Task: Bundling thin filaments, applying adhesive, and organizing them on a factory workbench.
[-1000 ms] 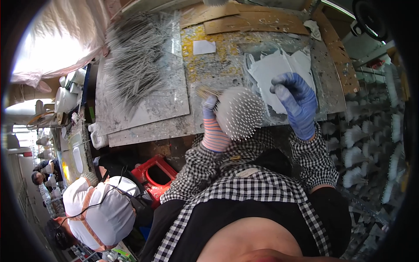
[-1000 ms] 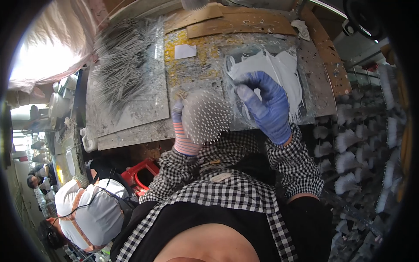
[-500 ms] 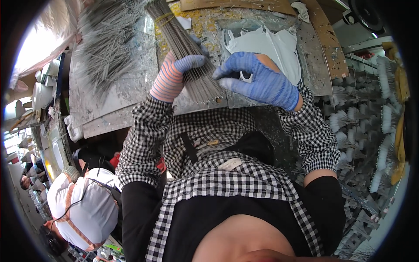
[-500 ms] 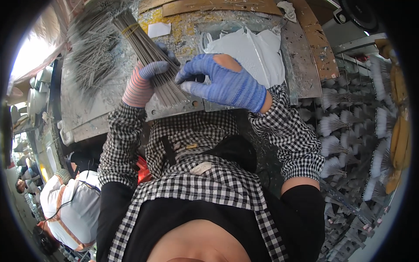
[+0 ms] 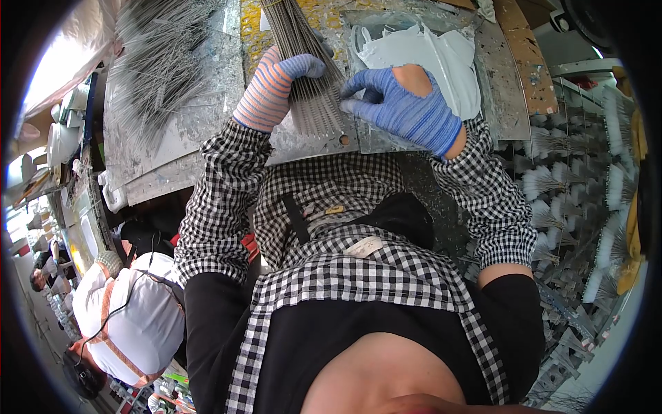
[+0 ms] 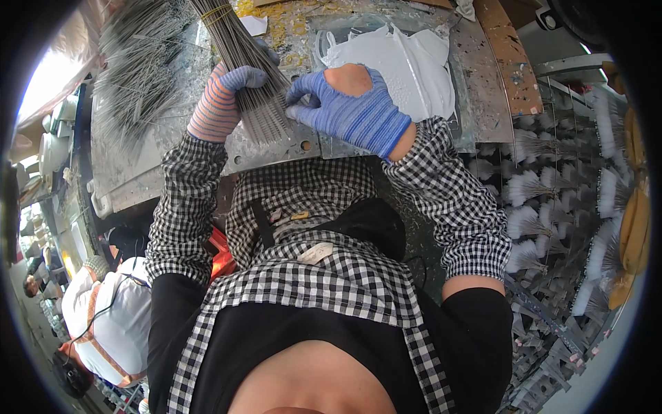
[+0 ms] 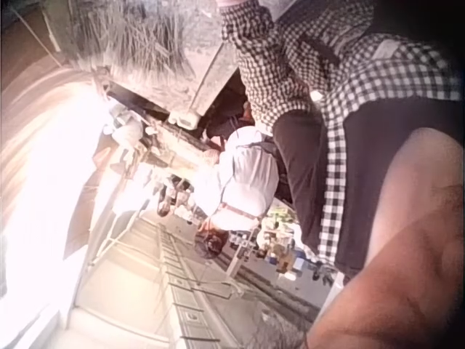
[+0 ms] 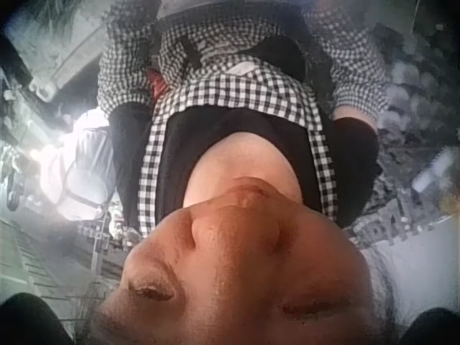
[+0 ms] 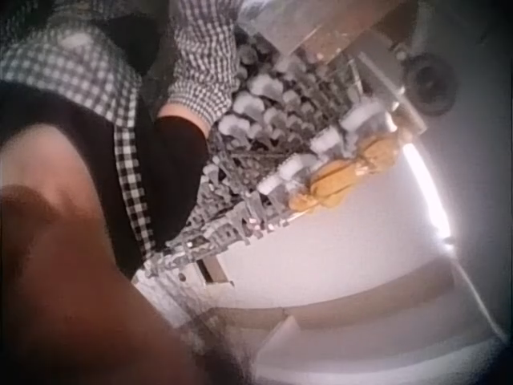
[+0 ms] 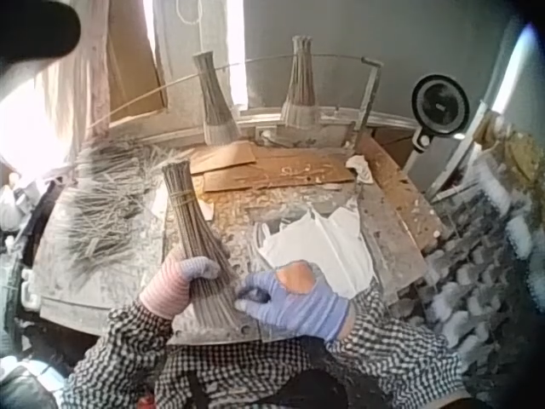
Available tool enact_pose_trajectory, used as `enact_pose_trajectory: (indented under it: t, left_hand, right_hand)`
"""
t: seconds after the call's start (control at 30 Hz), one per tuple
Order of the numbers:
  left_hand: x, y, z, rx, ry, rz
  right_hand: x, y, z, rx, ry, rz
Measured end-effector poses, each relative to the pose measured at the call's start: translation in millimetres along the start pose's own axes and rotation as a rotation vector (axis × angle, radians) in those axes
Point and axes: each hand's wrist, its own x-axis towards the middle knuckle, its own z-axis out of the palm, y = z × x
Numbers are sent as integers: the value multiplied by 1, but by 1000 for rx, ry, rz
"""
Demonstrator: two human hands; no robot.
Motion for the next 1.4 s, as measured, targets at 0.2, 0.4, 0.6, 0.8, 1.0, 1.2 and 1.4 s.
enact_pose_trajectory:
  t: [0.2, 0.4, 0.6, 0.8, 1.0, 1.2, 1.4]
  left_hand:
    - [4, 19, 29, -152, -26, 96]
    - [11, 21, 25, -91, -31, 81]
    - [19, 17, 15, -92, -71, 67]
    - [25, 10, 7, -185, -103, 60]
    - [7, 50, 48, -171, 17, 25]
    - [16, 46, 50, -150, 30, 49]
    - [27, 45, 63, -130, 108, 46]
  right_hand:
    - [2, 2, 0, 153, -17, 58]
    - [6, 6, -4, 360, -35, 139]
    - [6, 15, -7, 491, -68, 107]
    - [4, 19, -13, 769, -142, 80]
    - [4, 17, -12, 758, -141, 69]
    - [8, 14, -13, 425, -84, 162]
    - [8, 15, -15, 223, 27, 206]
